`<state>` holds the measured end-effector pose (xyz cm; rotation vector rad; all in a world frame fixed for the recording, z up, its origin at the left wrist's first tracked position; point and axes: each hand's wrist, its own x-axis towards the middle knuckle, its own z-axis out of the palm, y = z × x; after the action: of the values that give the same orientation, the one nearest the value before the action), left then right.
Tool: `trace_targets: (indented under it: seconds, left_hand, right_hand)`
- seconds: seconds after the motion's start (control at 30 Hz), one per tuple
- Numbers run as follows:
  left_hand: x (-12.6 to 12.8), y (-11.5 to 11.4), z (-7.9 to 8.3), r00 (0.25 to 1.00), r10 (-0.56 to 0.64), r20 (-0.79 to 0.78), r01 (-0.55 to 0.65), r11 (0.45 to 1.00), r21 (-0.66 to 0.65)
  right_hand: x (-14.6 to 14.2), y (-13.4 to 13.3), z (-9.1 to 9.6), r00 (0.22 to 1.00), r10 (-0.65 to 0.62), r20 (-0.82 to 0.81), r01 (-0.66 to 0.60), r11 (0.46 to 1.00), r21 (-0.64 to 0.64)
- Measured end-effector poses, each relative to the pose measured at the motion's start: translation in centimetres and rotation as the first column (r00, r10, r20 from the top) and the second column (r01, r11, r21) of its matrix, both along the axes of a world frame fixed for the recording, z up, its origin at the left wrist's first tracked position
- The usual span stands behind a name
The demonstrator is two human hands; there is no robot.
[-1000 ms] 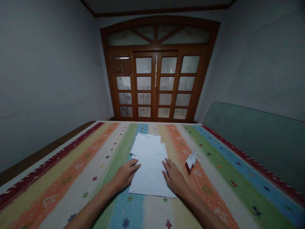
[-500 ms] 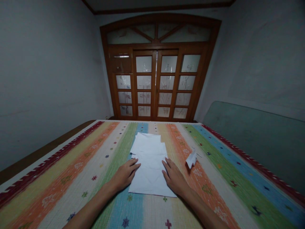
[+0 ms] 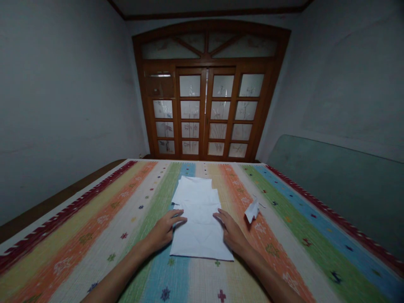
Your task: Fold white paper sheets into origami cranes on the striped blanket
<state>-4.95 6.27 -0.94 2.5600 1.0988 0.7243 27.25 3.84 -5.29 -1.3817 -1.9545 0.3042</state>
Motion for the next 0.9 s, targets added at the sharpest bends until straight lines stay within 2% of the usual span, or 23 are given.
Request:
trace_targets:
  seconds: [0.13, 0.27, 0.57, 0.73, 0.9]
  left_hand:
    - [0.1, 0.3, 0.2, 0.998, -0.011, 0.067, 0.01, 1.0, 0.009]
    - [0.1, 0.3, 0.6, 0.993, -0.024, 0.113, 0.026, 1.0, -0.014]
    - [-0.4, 1.0, -0.1, 0.979, -0.007, 0.206, 0.022, 0.997, -0.069]
    - [0.2, 0.6, 1.0, 0.972, 0.076, 0.221, -0.051, 0.992, -0.113]
    - [0.9, 0.1, 2.0, 0.937, 0.287, 0.201, -0.235, 0.94, -0.247]
  right_hand:
    - [0.7, 0.4, 0.4, 0.989, 0.071, -0.133, -0.072, 0.997, -0.002]
    - [0.5, 0.6, 1.2, 0.966, 0.087, -0.245, -0.094, 0.995, -0.016]
    - [0.8, 0.3, 2.6, 0.968, 0.089, -0.235, -0.106, 0.992, -0.061]
    - [0.8, 0.4, 2.8, 0.965, 0.1, -0.243, -0.123, 0.989, -0.084]
    - [0.5, 0.2, 3.2, 0.974, 0.09, -0.206, -0.101, 0.994, -0.045]
